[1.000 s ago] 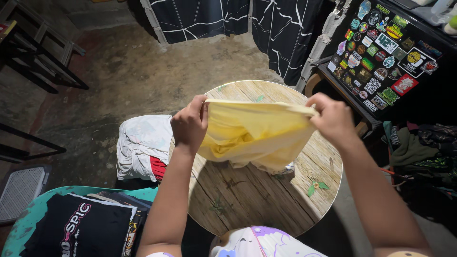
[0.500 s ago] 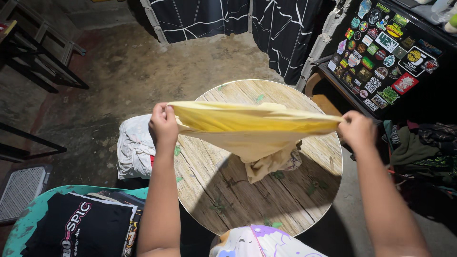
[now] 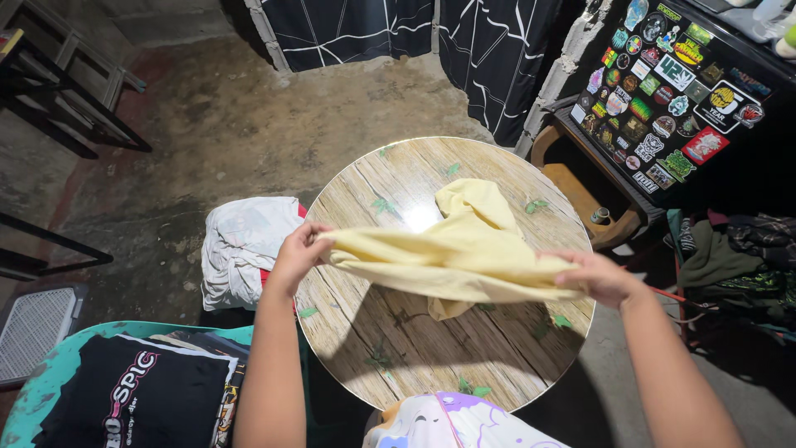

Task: The person folds several t-shirts one by one on a round table. They smooth each shirt, fold the sides and bottom up, then place the folded shirts onto a green plastic stool. The shirts include a black graphic tee, a yellow tee, and a white tee.

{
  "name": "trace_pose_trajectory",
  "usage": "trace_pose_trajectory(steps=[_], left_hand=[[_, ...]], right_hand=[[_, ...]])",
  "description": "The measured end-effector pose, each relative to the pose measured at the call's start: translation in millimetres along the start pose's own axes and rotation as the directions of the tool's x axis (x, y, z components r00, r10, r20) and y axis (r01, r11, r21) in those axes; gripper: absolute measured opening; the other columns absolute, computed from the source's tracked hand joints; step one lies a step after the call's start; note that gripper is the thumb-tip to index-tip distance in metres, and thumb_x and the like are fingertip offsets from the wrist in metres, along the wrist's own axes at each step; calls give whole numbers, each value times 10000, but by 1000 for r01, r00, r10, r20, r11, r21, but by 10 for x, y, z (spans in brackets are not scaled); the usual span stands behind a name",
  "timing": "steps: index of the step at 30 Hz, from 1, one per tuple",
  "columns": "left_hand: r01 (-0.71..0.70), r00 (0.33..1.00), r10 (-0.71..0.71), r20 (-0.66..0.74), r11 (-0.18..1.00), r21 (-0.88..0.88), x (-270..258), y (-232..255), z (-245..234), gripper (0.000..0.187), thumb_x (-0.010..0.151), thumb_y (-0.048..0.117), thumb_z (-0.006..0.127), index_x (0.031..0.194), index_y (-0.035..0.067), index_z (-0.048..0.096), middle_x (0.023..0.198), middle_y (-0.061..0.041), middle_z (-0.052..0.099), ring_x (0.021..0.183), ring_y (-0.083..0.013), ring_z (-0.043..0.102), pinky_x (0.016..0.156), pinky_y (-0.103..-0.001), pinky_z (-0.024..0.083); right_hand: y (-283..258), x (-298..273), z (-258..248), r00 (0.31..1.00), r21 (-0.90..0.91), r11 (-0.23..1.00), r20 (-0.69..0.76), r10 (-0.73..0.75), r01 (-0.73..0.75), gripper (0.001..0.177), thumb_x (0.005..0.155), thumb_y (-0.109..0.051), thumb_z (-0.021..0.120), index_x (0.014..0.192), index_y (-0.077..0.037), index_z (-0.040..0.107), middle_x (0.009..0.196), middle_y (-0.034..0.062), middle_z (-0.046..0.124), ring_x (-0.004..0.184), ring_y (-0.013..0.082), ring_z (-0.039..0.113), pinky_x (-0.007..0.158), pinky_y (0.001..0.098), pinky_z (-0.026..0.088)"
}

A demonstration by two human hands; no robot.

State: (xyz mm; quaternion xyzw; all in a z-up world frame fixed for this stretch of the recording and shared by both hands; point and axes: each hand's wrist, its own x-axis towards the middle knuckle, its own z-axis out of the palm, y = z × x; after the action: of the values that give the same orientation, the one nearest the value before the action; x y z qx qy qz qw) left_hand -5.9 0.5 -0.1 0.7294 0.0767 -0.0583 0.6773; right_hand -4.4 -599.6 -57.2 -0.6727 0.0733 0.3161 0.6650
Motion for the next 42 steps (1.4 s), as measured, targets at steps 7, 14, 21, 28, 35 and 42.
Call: trace_pose_trajectory(steps=[7, 14, 21, 28, 35, 42], left_hand=[[106, 938, 119, -327, 797, 594, -244, -246, -203, 205, 850, 140, 689, 1042, 71, 707, 756, -97, 737, 670, -184, 722, 626, -312, 551], [144, 929, -77, -363, 976, 161, -5, -437, -213, 222, 977, 102, 500, 1143, 76, 644, 850, -104, 752, 623, -236, 737, 543, -344, 551], [241, 957, -249, -146, 968, -73, 56, 10, -57, 434, 930, 62, 327, 1244, 124, 622, 994, -95, 756, 823, -240, 767, 723, -360, 582], [21, 999, -5, 47, 932, -363, -204, 550, -162, 357, 1011, 99, 408, 1300, 103, 618, 1098, -100, 725, 908, -233, 734, 791, -365, 564], [-349, 704, 705, 81, 444, -825, -287, 1319, -436, 319, 1075, 168, 536, 1390, 123, 565, 1244, -103, 687, 1107, -233, 709, 1012, -428, 561], [31, 999, -40, -15, 931, -363, 852, 1540, -77, 356, 957, 212, 569, 1294, 119, 640, 1137, -116, 730, 965, -278, 749, 860, -421, 602]], right_hand=[[645, -16, -214, 944, 151, 954, -249, -216, 258, 385, 787, -62, 762, 1144, 20, 646, 1057, 134, 673, 1007, 242, 627, 899, 431, 471], [150, -751, -115, 922, 417, 825, -99, -375, 381, 404, 756, -26, 713, 1156, -4, 666, 1095, 98, 717, 1064, 222, 658, 985, 418, 503], [-338, -822, -38, 593, -603, 796, -619, -515, 61, 154, 870, 15, 677, 1015, -26, 706, 891, 108, 727, 790, 240, 703, 721, 436, 575], [-736, -980, 155, 378, -603, 790, -709, -595, 112, 363, 848, 0, 547, 1163, -70, 712, 1031, 155, 743, 813, 298, 697, 707, 440, 562], [-1821, -1188, 386, 426, -3, 481, -458, -780, 877, 551, 997, -346, 289, 1360, -89, 615, 1099, 98, 704, 964, 238, 727, 815, 404, 612], [-2684, -331, 497, 892, -19, 950, -339, -300, 312, 322, 1091, -316, 393, 1256, -130, 598, 1149, 129, 694, 911, 286, 741, 908, 470, 592]])
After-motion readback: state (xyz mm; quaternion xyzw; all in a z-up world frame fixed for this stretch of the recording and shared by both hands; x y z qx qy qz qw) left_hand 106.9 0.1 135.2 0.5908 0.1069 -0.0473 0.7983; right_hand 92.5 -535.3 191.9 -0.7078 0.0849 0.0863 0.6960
